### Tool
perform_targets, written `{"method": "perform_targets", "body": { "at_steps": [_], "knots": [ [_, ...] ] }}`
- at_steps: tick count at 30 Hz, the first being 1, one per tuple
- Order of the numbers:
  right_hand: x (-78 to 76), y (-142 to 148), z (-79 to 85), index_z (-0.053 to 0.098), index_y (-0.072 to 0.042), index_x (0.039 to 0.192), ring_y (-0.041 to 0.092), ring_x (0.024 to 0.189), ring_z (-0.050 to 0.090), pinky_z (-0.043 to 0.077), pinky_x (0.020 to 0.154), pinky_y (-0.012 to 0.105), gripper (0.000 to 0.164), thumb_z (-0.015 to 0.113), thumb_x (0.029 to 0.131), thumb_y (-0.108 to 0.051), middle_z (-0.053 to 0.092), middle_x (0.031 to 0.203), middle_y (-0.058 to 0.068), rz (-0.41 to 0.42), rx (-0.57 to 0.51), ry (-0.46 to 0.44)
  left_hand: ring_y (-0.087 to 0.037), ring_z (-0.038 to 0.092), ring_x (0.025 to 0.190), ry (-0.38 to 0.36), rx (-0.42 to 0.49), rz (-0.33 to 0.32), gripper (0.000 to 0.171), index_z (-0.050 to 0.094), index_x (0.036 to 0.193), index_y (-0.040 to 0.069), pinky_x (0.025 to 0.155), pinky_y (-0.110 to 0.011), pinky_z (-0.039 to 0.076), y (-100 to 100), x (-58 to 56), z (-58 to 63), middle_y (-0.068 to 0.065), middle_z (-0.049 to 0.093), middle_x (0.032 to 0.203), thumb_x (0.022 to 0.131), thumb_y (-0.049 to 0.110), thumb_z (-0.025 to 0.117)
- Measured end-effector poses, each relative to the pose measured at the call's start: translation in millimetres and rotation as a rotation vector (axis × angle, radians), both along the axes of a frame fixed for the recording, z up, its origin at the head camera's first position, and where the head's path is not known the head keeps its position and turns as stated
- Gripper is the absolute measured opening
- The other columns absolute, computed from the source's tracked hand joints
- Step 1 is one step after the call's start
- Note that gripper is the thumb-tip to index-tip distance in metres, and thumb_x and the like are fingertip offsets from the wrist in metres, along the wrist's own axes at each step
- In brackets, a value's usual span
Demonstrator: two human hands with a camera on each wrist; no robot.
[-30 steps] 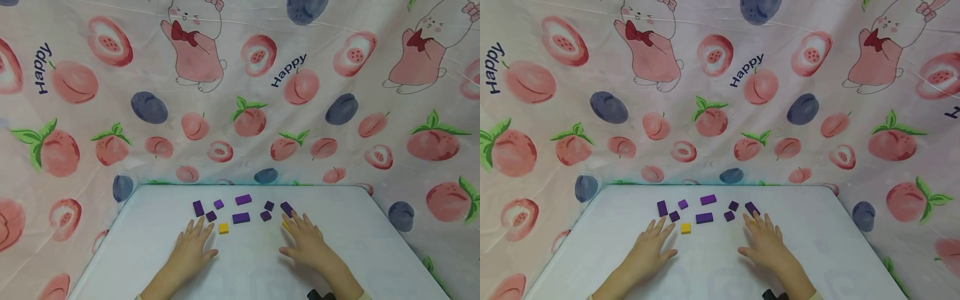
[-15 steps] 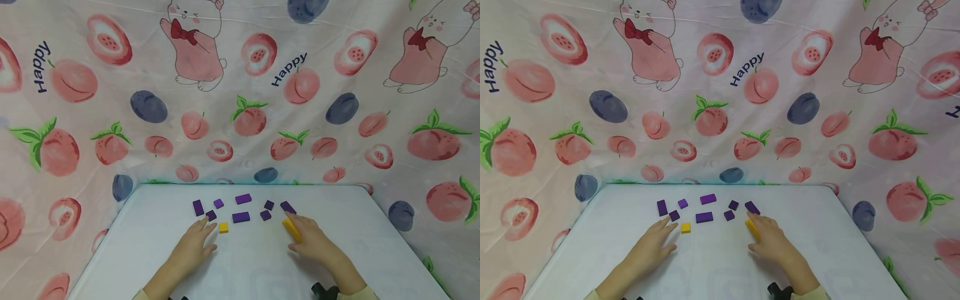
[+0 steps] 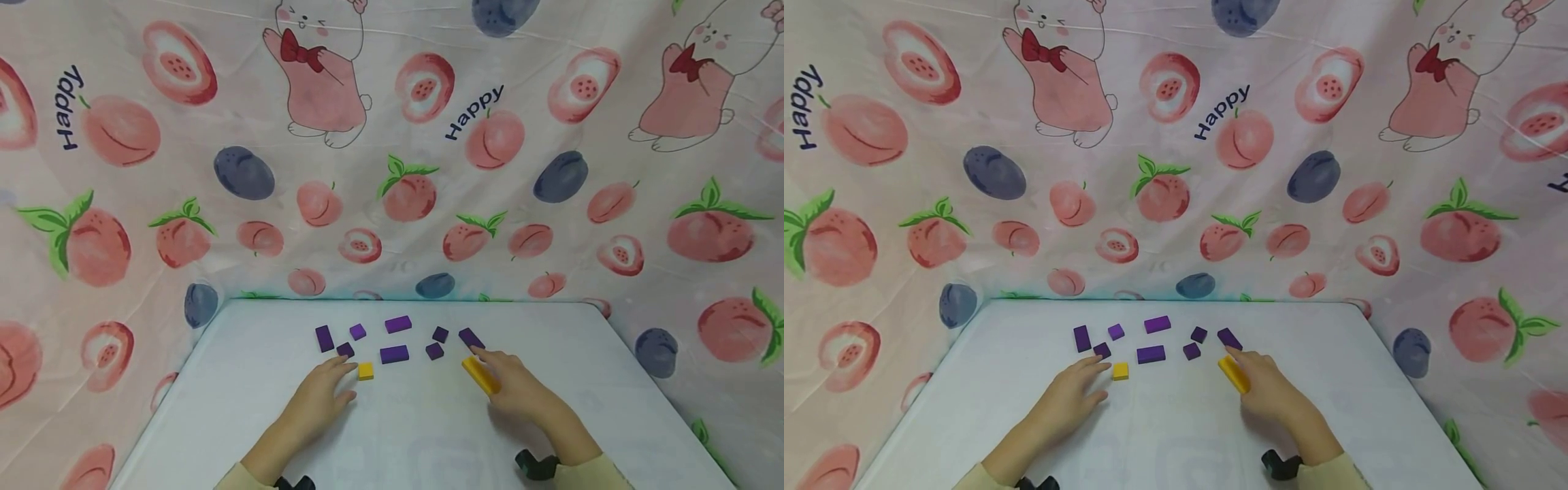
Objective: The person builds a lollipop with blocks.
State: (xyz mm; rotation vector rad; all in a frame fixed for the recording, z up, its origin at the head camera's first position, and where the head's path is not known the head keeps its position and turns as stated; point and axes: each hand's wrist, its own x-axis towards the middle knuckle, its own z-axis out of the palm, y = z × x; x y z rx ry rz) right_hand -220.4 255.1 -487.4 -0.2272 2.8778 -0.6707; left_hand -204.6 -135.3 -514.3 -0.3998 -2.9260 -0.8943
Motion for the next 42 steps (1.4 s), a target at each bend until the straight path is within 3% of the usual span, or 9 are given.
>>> {"method": "perform_targets", "body": {
  "at_steps": [4,10,15,23,33,42],
  "knots": [
    [-6.3,6,-3.6,0.045,-0.025,0.164,0.034,0.132,0.055,0.049,0.113,0.064,0.094,0.079,0.081,0.003,0.061,0.151,0.012,0.019,-0.011,0.006,-0.038,0.059,0.143,-0.014,0.035,0.008,0.046,0.072,0.139,0.016,0.117,-0.060,0.048,0,-3.8,-2.5,-0.010,0.063,0.154,0.094,0.019,0.084],
    [-12.4,14,-6.6,0.048,-0.022,0.162,0.029,0.124,0.057,0.051,0.112,0.062,0.093,0.080,0.079,0.005,0.066,0.136,0.008,0.038,-0.053,-0.009,-0.025,0.072,0.116,-0.024,0.092,0.006,0.045,0.073,0.136,0.015,0.106,-0.052,0.058,1,-7.1,-4.0,-0.010,0.066,0.149,0.093,0.015,0.084],
    [-18.1,19,-8.7,0.050,-0.019,0.161,0.026,0.117,0.059,0.053,0.110,0.060,0.090,0.082,0.079,0.004,0.066,0.128,0.008,0.063,-0.070,-0.035,-0.014,0.069,0.101,-0.023,0.111,0.006,0.045,0.074,0.135,0.015,0.097,-0.044,0.060,4,-10.0,-5.3,-0.008,0.068,0.147,0.092,0.010,0.084],
    [-23.9,23,-10.1,0.050,-0.018,0.160,0.020,0.102,0.057,0.058,0.102,0.052,0.091,0.086,0.079,0.002,0.064,0.118,0.006,0.082,-0.109,-0.089,-0.008,0.066,0.096,-0.041,0.139,0.002,0.043,0.075,0.134,0.015,0.096,-0.042,0.060,7,-15.1,-6.3,-0.008,0.068,0.146,0.092,0.009,0.084],
    [-27.1,20,-4.8,0.049,-0.019,0.161,0.022,0.098,0.054,0.056,0.093,0.043,0.096,0.090,0.077,-0.001,0.061,0.110,0.005,0.102,-0.128,-0.189,-0.006,0.063,0.091,-0.056,0.166,-0.004,0.031,0.079,0.122,0.015,0.086,-0.027,0.057,9,-23.8,-11.8,-0.006,0.068,0.146,0.092,0.009,0.083],
    [-30.9,18,-4.1,0.047,-0.021,0.163,0.023,0.095,0.053,0.057,0.087,0.038,0.099,0.090,0.076,0.002,0.060,0.106,0.005,0.101,-0.134,-0.233,-0.009,0.062,0.090,-0.064,0.204,0.001,0.020,0.079,0.109,0.017,0.080,-0.022,0.055,11,-29.7,-14.9,-0.006,0.071,0.138,0.092,0.008,0.084]
  ]
}}
